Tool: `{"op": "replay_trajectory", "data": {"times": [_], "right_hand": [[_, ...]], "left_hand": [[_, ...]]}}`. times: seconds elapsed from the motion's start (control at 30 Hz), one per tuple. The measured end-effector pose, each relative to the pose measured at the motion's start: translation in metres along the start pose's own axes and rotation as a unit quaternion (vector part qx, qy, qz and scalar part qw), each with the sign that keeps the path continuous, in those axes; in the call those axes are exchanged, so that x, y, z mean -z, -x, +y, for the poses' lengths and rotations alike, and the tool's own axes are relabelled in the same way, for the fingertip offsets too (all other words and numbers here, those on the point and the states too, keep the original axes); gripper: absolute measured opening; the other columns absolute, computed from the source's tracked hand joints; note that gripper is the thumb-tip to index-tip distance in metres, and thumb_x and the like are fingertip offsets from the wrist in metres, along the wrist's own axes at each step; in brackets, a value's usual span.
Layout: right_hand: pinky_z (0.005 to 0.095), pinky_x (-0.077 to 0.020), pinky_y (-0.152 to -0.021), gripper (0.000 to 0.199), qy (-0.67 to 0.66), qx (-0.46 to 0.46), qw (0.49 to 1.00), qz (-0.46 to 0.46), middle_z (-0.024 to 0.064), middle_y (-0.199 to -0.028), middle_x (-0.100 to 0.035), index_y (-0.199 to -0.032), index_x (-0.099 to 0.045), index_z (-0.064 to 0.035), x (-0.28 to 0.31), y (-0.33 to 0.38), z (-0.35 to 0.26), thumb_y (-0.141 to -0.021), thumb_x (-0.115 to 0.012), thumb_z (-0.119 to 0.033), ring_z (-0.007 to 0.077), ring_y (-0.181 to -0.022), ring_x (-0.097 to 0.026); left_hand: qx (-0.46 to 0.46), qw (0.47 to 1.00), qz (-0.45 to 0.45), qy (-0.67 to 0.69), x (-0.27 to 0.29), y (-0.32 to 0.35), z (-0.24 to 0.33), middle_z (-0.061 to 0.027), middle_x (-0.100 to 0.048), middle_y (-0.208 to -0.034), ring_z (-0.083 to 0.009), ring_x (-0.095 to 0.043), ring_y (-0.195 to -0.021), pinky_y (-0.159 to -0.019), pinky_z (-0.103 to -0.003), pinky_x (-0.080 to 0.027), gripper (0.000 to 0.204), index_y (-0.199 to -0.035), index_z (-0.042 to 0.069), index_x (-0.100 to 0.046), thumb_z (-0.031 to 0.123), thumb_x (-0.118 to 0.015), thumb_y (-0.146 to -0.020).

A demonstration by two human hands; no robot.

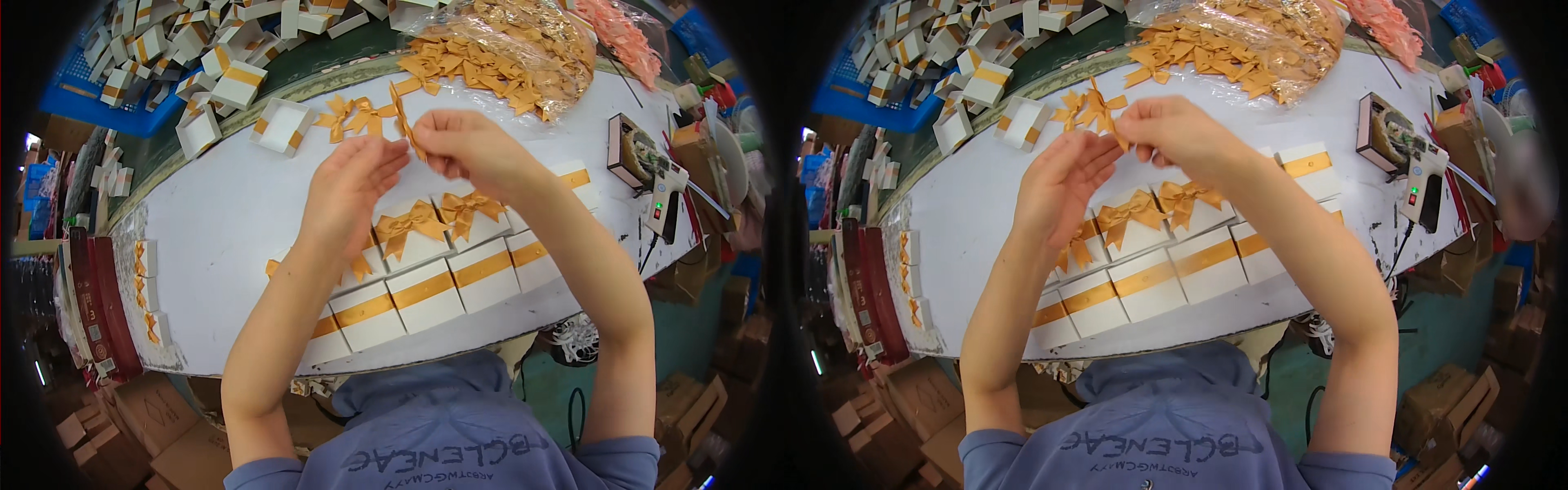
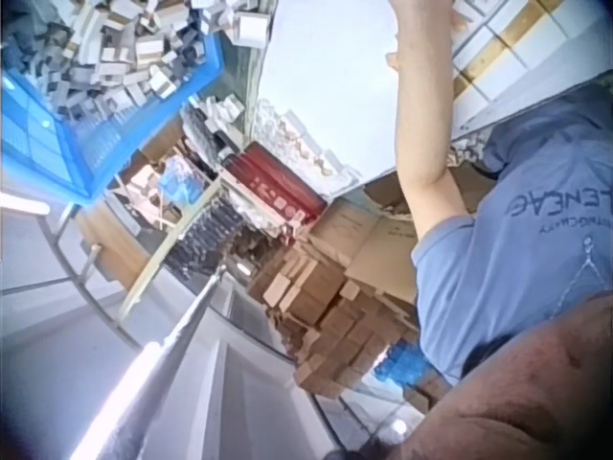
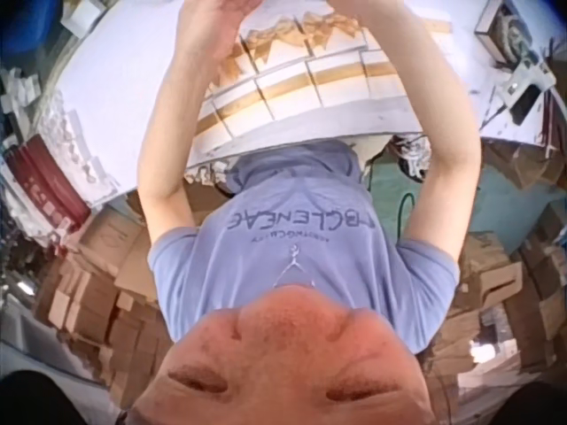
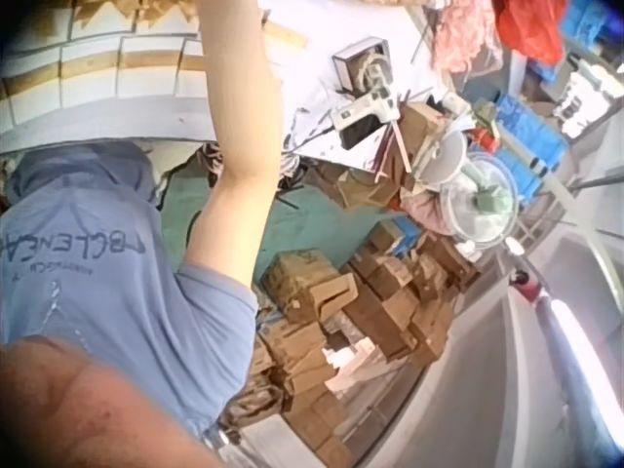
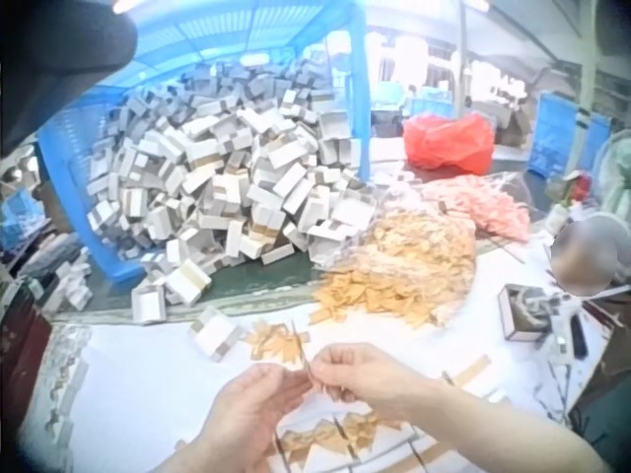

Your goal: The recorder is assembling and decorating small white gift boxes with gold ribbons using a hot glue gun.

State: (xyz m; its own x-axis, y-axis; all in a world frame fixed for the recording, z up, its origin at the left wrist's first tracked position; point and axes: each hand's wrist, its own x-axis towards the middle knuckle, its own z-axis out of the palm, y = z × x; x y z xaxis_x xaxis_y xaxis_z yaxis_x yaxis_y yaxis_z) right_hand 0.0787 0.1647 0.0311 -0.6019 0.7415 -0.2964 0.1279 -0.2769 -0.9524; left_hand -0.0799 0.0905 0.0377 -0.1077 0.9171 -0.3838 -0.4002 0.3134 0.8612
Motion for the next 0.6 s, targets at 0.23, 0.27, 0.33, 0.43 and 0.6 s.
{"op": "replay_trajectory", "data": {"times": [0.23, 0.27, 0.33, 0.43, 0.6], "right_hand": [[0.0195, -0.0364, -0.056, 0.021, -0.086, 0.011, 0.995, 0.046, -0.0026, -0.074, -0.054, -0.093, -0.057, -0.0049, -0.001, 0.06, 0.004, -0.09, -0.051, -0.024, 0.0044, -0.064, -0.048], [0.0189, -0.0368, -0.057, 0.024, -0.061, 0.025, 0.99, 0.123, -0.0026, -0.078, -0.055, -0.095, -0.057, -0.0054, 0.001, 0.065, 0.003, -0.092, -0.049, -0.027, 0.0038, -0.065, -0.049], [0.0193, -0.037, -0.06, 0.024, -0.09, 0.05, 0.984, 0.147, -0.0029, -0.079, -0.057, -0.1, -0.058, -0.0055, 0.025, 0.071, 0.01, -0.092, -0.047, -0.025, 0.0036, -0.07, -0.049], [0.0193, -0.0378, -0.055, 0.021, -0.016, 0.048, 0.987, 0.15, -0.0009, -0.08, -0.059, -0.089, -0.058, -0.0029, 0.033, 0.083, 0.0, -0.087, -0.054, -0.023, 0.0034, -0.066, -0.047], [0.0217, -0.0395, -0.051, 0.017, 0.072, 0.113, 0.969, 0.208, 0.0001, -0.065, -0.057, -0.081, -0.057, -0.0003, 0.058, 0.081, 0.024, -0.081, -0.061, -0.016, 0.0052, -0.057, -0.049]], "left_hand": [[-0.142, 0.987, -0.068, 0.038, -0.04, 0.007, -0.02, -0.0051, -0.057, -0.082, -0.0087, -0.056, -0.071, -0.066, -0.02, -0.046, 0.014, -0.085, 0.005, -0.045, 0.0, -0.059, -0.083], [-0.18, 0.981, -0.069, -0.018, -0.045, 0.007, -0.02, -0.0051, -0.057, -0.08, -0.0075, -0.056, -0.066, -0.06, -0.018, -0.046, 0.017, -0.084, 0.005, -0.044, -0.003, -0.059, -0.082], [-0.191, 0.978, -0.073, -0.05, -0.055, 0.009, -0.022, -0.0052, -0.056, -0.078, -0.007, -0.056, -0.065, -0.058, -0.018, -0.045, 0.017, -0.084, 0.004, -0.043, -0.003, -0.058, -0.082], [-0.187, 0.975, -0.088, -0.078, -0.067, 0.009, -0.029, -0.0049, -0.056, -0.077, -0.0068, -0.056, -0.066, -0.057, -0.018, -0.046, 0.015, -0.083, 0.003, -0.042, -0.003, -0.057, -0.082], [-0.143, 0.974, -0.125, -0.119, -0.08, -0.001, -0.048, -0.0065, -0.059, -0.082, -0.0077, -0.058, -0.069, -0.06, -0.021, -0.048, 0.008, -0.09, -0.003, -0.051, -0.003, -0.054, -0.083]]}}
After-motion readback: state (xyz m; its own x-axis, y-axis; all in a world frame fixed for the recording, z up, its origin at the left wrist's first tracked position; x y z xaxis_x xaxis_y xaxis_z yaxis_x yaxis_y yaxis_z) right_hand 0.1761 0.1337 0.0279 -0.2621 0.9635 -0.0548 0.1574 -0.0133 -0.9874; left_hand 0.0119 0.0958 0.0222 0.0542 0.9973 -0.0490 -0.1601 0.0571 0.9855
